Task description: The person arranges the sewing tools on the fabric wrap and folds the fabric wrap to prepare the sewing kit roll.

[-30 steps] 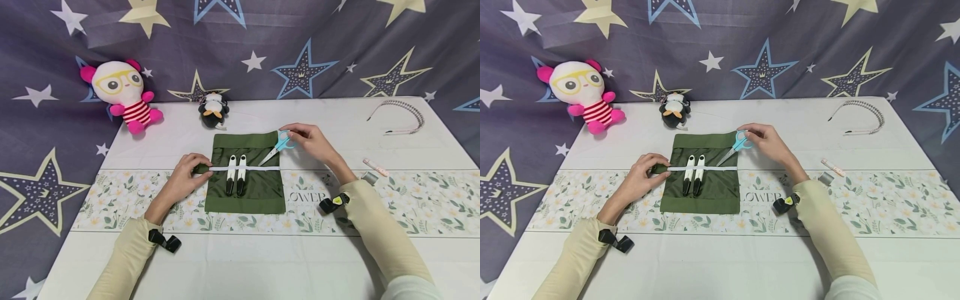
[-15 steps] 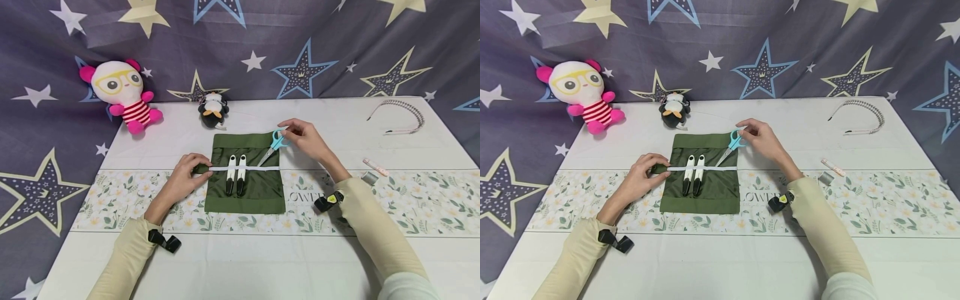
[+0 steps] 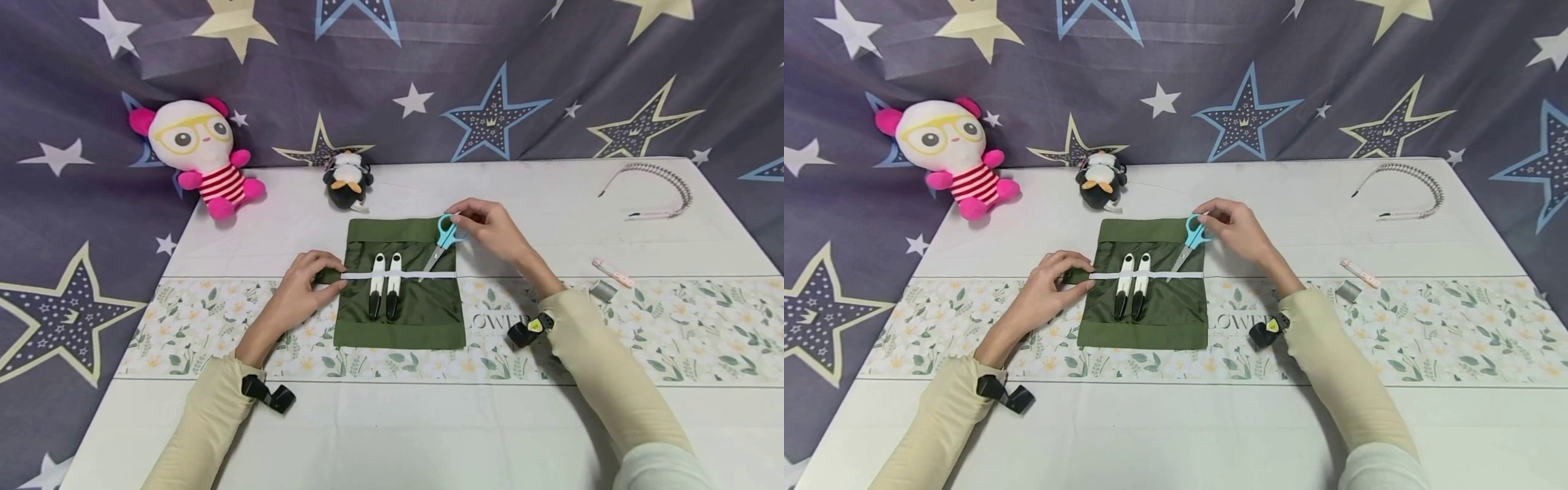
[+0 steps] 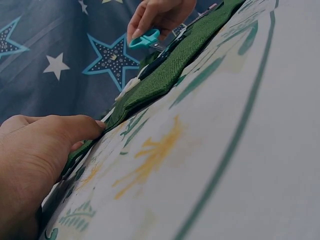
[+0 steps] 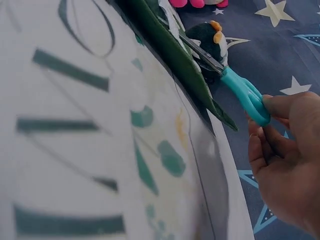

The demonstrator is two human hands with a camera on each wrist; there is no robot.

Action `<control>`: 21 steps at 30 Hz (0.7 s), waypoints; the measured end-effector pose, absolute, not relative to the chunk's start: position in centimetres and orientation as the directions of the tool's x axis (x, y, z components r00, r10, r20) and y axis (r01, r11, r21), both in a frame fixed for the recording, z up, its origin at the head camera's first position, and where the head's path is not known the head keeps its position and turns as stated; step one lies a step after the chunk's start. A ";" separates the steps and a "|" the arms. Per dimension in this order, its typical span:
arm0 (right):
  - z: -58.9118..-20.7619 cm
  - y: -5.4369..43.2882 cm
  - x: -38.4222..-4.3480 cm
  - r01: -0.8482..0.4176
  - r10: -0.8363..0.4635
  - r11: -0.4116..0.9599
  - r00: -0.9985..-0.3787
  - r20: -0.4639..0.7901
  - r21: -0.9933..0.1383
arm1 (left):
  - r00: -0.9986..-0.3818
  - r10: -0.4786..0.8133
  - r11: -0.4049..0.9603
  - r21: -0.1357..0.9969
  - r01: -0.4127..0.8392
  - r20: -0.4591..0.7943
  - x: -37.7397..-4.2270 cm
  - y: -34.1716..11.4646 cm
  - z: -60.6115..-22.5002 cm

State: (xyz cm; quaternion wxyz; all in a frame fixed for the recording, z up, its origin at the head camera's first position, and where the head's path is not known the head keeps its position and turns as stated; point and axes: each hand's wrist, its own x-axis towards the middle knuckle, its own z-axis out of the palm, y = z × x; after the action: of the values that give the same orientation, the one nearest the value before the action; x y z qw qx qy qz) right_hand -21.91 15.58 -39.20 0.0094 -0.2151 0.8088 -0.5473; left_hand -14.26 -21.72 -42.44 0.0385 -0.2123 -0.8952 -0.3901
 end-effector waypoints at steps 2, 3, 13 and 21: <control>-39.3 15.3 -21.9 -0.338 -0.365 0.318 -0.906 0.214 -0.886 | -0.907 0.350 0.605 0.683 0.409 0.233 -14.3 -21.7 -42.5; -39.3 15.1 -21.9 -0.335 -0.368 0.323 -0.906 0.209 -0.885 | -0.908 0.349 0.607 0.683 0.407 0.231 -14.3 -21.7 -42.5; -39.2 14.4 -21.8 -0.308 -0.400 0.365 -0.904 0.151 -0.879 | -0.909 0.351 0.606 0.685 0.403 0.224 -14.3 -21.8 -42.5; -39.3 13.7 -21.8 -0.318 -0.415 0.374 -0.897 0.149 -0.871 | -0.910 0.350 0.608 0.684 0.403 0.225 -14.3 -21.8 -42.5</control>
State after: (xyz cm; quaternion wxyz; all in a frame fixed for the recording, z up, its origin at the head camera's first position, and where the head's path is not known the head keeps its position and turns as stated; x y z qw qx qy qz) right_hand -21.84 13.74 -39.27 0.0475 -0.2214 0.8275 -0.5138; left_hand -14.34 -21.81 -42.53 0.0341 -0.2100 -0.8961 -0.3897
